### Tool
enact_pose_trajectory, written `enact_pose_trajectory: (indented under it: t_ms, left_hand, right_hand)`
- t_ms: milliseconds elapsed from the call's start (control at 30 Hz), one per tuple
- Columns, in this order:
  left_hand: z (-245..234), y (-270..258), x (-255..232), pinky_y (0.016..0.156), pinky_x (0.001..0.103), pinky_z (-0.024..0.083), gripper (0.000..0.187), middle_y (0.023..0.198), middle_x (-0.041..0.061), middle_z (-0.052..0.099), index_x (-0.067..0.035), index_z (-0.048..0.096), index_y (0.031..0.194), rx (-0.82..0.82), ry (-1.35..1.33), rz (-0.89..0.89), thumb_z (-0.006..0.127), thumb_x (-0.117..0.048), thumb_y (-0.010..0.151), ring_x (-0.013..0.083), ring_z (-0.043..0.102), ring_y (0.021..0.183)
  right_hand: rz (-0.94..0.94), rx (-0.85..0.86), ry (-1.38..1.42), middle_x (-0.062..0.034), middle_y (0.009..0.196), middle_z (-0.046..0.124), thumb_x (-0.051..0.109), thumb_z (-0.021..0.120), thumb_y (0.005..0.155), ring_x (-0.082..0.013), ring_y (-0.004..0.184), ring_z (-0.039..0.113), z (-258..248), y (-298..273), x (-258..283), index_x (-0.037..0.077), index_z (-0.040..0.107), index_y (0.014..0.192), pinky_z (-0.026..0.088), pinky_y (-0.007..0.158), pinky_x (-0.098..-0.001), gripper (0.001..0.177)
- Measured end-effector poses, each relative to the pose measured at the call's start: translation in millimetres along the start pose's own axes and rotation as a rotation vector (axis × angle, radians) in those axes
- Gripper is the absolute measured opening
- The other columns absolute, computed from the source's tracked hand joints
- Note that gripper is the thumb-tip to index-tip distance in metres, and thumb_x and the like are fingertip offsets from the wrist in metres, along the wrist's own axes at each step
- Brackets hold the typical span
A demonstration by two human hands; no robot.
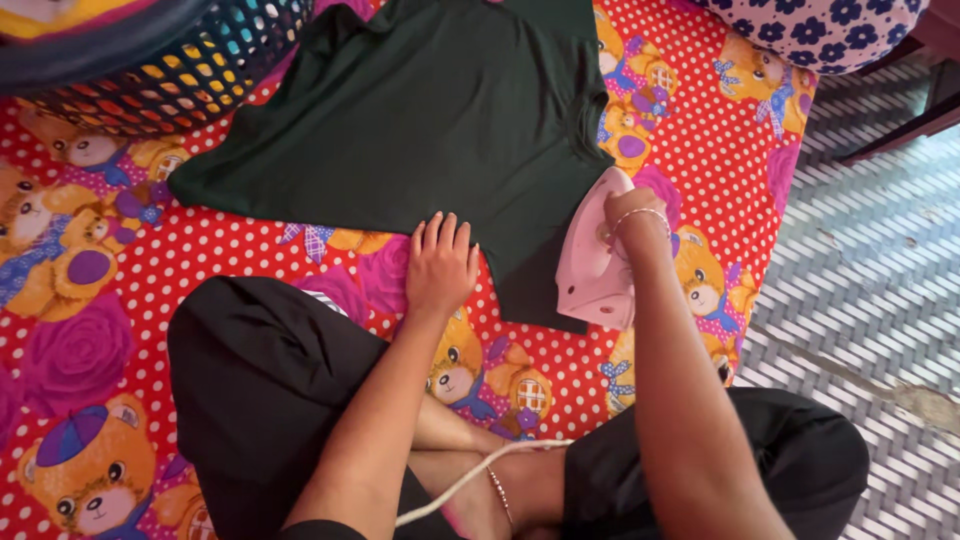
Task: The person irons a dark green t-shirt laid out on a colorful bedspread. They use a pink iron to smooth the front, sleeves, and back of the shirt, adjusting the fabric with their hands between passes.
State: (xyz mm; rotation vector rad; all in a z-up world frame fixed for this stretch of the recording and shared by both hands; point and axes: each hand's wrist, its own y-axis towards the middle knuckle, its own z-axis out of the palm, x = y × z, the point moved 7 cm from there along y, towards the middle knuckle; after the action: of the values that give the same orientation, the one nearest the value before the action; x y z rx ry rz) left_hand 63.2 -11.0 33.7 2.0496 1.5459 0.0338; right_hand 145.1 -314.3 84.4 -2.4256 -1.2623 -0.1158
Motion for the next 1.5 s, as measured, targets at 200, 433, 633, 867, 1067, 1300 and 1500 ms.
enact_pose_trajectory:
  t_ms: [200, 433, 633, 867, 1067, 1300, 1500]
  left_hand:
    - [-1, -2, -1, 0.116, 0.05, 0.037, 0.038, 0.136, 0.016, 0.063, -0.004, 0.068, 0.125, -0.027, -0.005, -0.002, 0.061, -0.03, 0.097, 0.0328, 0.052, 0.134]
    - [-1, -1, -1, 0.116, 0.051, 0.037, 0.037, 0.135, 0.017, 0.063, -0.004, 0.068, 0.124, -0.033, -0.011, 0.006, 0.061, -0.029, 0.097, 0.0337, 0.052, 0.134]
    - [-1, 0, 1, 0.116, 0.051, 0.036, 0.039, 0.135, 0.017, 0.063, -0.004, 0.067, 0.125, -0.007, -0.018, 0.002, 0.06, -0.028, 0.096, 0.0339, 0.052, 0.134]
    - [-1, -2, 0, 0.117, 0.051, 0.036, 0.037, 0.136, 0.016, 0.063, -0.004, 0.067, 0.125, -0.012, -0.018, -0.009, 0.06, -0.027, 0.097, 0.0332, 0.051, 0.135]
    - [-1, -2, 0, 0.116, 0.051, 0.036, 0.038, 0.136, 0.016, 0.062, -0.004, 0.067, 0.125, -0.018, -0.025, -0.004, 0.061, -0.026, 0.095, 0.0333, 0.051, 0.135]
    - [2, -1, 2, 0.117, 0.05, 0.035, 0.039, 0.138, 0.017, 0.061, -0.004, 0.066, 0.126, -0.012, -0.03, -0.009, 0.06, -0.026, 0.096, 0.0335, 0.051, 0.135]
    - [0, -1, 1, 0.117, 0.05, 0.035, 0.038, 0.137, 0.017, 0.062, -0.004, 0.066, 0.126, 0.006, -0.031, -0.018, 0.06, -0.026, 0.095, 0.0331, 0.051, 0.136]
  right_hand:
    - [0.063, 0.093, 0.045, -0.0267, 0.089, 0.075, 0.044, 0.055, 0.101, -0.0375, 0.083, 0.078, 9, -31, -13, -0.011, 0.071, 0.104, 0.061, 0.079, -0.0468, 0.057]
    - [0.043, 0.009, 0.091, -0.0277, 0.087, 0.075, 0.043, 0.06, 0.098, -0.039, 0.075, 0.076, 17, -88, -11, -0.011, 0.072, 0.099, 0.062, 0.07, -0.0473, 0.055]
    - [0.02, 0.028, 0.098, -0.0289, 0.091, 0.075, 0.042, 0.059, 0.099, -0.0372, 0.08, 0.078, 14, -25, 7, -0.013, 0.071, 0.103, 0.062, 0.072, -0.0448, 0.056]
    - [-0.04, -0.045, 0.014, -0.0315, 0.101, 0.072, 0.042, 0.06, 0.096, -0.0398, 0.09, 0.075, 14, -6, 18, -0.011, 0.071, 0.108, 0.06, 0.083, -0.0464, 0.055]
    - [-0.122, -0.142, -0.107, -0.0336, 0.104, 0.069, 0.047, 0.065, 0.095, -0.0472, 0.098, 0.067, 22, -79, 27, -0.007, 0.073, 0.107, 0.055, 0.085, -0.0512, 0.056]
    - [-0.041, -0.017, -0.001, -0.0325, 0.113, 0.069, 0.045, 0.061, 0.096, -0.0435, 0.11, 0.069, 23, -31, 31, -0.008, 0.07, 0.113, 0.056, 0.093, -0.0493, 0.057]
    - [-0.083, -0.051, -0.058, -0.0323, 0.114, 0.068, 0.044, 0.061, 0.095, -0.0444, 0.11, 0.067, 25, 11, 41, -0.009, 0.069, 0.113, 0.054, 0.093, -0.0497, 0.056]
